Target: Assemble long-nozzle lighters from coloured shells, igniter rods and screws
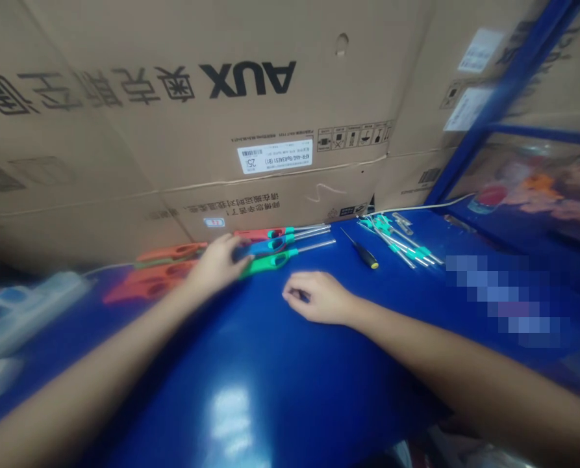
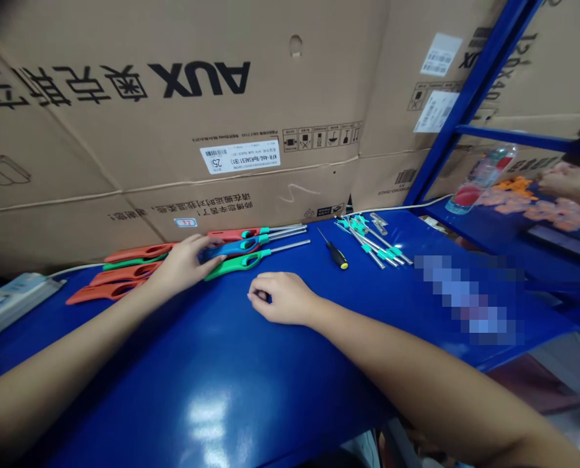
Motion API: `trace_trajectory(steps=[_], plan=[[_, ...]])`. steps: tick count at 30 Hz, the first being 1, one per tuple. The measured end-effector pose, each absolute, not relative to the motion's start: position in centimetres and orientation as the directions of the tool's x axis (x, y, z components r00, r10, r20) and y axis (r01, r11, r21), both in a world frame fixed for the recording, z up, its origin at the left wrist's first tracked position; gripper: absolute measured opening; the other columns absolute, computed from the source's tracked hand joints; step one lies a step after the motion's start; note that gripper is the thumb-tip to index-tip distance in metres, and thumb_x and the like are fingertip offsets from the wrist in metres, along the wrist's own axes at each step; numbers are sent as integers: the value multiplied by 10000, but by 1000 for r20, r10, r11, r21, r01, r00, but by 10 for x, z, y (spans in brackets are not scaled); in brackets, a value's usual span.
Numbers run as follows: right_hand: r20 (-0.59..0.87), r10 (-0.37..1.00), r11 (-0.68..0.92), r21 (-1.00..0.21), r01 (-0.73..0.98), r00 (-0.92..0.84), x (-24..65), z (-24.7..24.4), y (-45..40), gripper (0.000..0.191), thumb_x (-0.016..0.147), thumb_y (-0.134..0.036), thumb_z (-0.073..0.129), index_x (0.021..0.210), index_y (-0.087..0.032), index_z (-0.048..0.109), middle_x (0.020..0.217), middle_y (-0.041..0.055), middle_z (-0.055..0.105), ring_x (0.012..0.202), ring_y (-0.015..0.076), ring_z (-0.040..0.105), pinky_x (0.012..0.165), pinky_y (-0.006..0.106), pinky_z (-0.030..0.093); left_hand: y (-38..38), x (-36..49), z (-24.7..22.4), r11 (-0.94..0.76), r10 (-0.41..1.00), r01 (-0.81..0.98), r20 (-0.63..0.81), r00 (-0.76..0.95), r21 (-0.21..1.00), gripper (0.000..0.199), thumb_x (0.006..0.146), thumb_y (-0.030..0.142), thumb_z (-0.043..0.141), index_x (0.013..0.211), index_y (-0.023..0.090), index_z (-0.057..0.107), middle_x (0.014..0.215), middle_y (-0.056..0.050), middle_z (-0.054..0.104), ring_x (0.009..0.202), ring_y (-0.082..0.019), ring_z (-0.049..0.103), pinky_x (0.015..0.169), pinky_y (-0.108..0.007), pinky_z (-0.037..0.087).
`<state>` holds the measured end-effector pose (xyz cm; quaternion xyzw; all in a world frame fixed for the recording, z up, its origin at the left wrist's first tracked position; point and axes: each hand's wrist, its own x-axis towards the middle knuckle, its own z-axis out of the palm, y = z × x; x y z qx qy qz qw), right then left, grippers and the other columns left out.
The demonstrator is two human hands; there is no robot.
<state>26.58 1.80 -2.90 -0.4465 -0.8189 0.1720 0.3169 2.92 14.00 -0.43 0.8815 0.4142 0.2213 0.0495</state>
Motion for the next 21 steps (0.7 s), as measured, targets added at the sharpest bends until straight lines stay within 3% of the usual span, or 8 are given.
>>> trace_trajectory(steps=[6, 12, 21], plan=[[343, 844, 536, -578, 615, -412, 266, -28, 17, 89, 845, -134, 627, 821, -195, 689, 772, -2, 680, 678, 122, 586, 650, 225, 394, 145, 34, -6, -618, 776, 745, 347, 527, 250, 371, 901, 407, 591, 1151, 150, 685, 1044, -114, 648, 955, -277, 651, 887, -405, 535], [322, 846, 531, -584, 614, -425, 266, -27, 18, 100, 862, -142, 611, 820, -186, 690, 777, 7, 691, 692, 130, 607, 652, 229, 403, 142, 37, -5, -627, 755, 759, 375, 537, 176, 318, 921, 362, 583, 1145, 164, 692, 1090, -120, 650, 1059, -298, 614, 958, -433, 508], [297, 849, 522, -597, 609, -437, 266, -23, 17, 105, 861, -127, 610, 826, -186, 689, 785, 8, 701, 699, 133, 609, 648, 230, 402, 138, 36, -2, -648, 717, 757, 403, 569, 84, 288, 903, 361, 607, 1111, 180, 689, 1090, -118, 629, 1053, -303, 595, 917, -425, 520]])
